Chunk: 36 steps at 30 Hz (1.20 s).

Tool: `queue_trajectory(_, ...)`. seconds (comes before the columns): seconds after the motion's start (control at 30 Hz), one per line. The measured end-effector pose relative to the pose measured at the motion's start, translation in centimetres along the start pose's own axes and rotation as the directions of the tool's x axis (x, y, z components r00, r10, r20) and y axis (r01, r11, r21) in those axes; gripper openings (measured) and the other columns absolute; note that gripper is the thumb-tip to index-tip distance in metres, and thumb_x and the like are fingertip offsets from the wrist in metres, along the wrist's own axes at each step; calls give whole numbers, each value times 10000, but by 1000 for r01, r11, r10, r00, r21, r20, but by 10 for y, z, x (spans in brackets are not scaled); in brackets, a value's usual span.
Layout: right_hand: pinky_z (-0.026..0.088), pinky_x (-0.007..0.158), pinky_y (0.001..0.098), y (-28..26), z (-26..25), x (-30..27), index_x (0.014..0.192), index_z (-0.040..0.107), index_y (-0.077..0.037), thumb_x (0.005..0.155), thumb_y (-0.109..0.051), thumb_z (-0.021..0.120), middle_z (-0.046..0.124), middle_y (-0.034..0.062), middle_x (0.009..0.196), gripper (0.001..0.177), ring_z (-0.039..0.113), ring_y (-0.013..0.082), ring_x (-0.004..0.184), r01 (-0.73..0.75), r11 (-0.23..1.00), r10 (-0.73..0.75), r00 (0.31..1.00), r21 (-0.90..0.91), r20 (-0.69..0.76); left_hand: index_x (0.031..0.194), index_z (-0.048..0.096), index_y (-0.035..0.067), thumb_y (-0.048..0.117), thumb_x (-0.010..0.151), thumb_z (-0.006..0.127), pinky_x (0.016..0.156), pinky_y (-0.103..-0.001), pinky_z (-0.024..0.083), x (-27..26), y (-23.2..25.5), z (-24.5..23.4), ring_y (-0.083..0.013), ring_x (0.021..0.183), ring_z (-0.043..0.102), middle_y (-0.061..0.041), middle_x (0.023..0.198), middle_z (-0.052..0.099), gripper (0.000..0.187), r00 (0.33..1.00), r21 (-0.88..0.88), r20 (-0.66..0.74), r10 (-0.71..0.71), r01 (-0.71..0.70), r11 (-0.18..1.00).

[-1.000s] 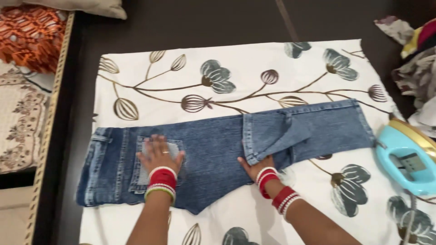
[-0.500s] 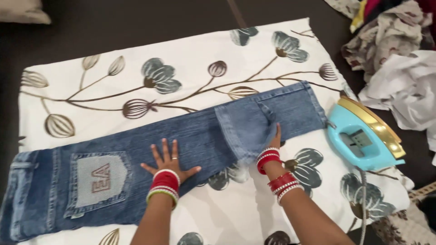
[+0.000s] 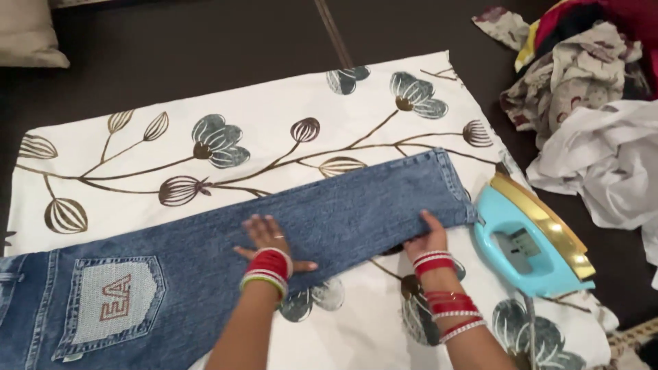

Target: Ironing a pair of denim jeans on a flat surface.

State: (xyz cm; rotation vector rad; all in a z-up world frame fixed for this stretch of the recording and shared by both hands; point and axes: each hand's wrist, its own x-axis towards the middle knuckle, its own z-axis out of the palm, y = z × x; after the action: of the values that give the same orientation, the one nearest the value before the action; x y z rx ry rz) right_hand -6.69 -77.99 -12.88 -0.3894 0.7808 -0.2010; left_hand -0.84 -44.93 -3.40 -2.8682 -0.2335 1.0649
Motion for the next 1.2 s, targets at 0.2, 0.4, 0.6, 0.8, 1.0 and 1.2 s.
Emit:
queue_trajectory(0.2, 476, 1130, 492, -72, 22, 46, 1372, 531, -12, 795, -54, 795, 599, 158, 1385, 636, 598, 350, 1258, 196, 968, -136, 935, -157, 327, 1601, -281, 140, 854, 519, 833, 1100, -809, -66, -21, 38, -22, -440, 1494, -371, -208, 1650, -384, 1709, 993, -48, 27, 118, -117, 992)
queue_trajectory(0.4, 469, 1073, 548, -80, 20, 11, 1468, 447, 24, 814, -60, 746, 591, 174, 1436, 724, 596, 387, 1270, 211, 700, -427, 889, -682, -163, 1619, -221, 174, 935, 525, 725, 1130, -776, -91, -30, 33, -13, -382, 1519, -337, -155, 1681, -334, 1635, 988, -69, -89, 123, -129, 989)
queue_trajectory(0.6, 303, 1242, 480, -33, 80, -45, 1450, 488, -78, 903, -27, 624, 503, 153, 1538, 566, 408, 369, 1485, 605, -652, -323, 324, -457, 889, 1624, 42, 120, 871, 747, 568, 1166, -741, -64, -21, 30, 33, -342, 1558, -160, -80, 1716, -79, 1269, 895, -20, -349, 278, -303, 953)
queue_trajectory(0.8, 326, 1126, 559, 25, 98, 75, 1329, 639, -180, 899, -182, 636, 580, 47, 1438, 431, 444, 286, 1413, 648, -731, 165, 472, -214, 866, 1591, 211, 89, 699, 876, 552, 1186, -673, -31, -4, 14, 50, -315, 1560, -18, -84, 1699, 52, 1000, 704, 57, -533, 469, -524, 850)
queue_trajectory(1.0, 419, 1057, 533, 22, 164, 68, 1231, 647, -189, 862, -432, 753, 606, 83, 1218, 455, 519, 311, 1260, 649, -758, 517, 659, -66, 546, 1585, 221, 75, 654, 882, 571, 1196, -645, -22, -6, 6, 52, -317, 1558, -7, -147, 1691, 46, 976, 684, 21, -582, 441, -529, 848)
queue_trajectory(1.2, 530, 1006, 435, -1, 191, 100, 1210, 677, -166, 895, -320, 715, 638, 96, 1252, 352, 648, 329, 1154, 739, -645, 546, 624, -194, 559, 1591, 227, 198, 712, 866, 533, 1130, -752, -50, -8, 3, 38, -337, 1544, -29, -88, 1690, 51, 939, 680, 54, -570, 461, -528, 847)
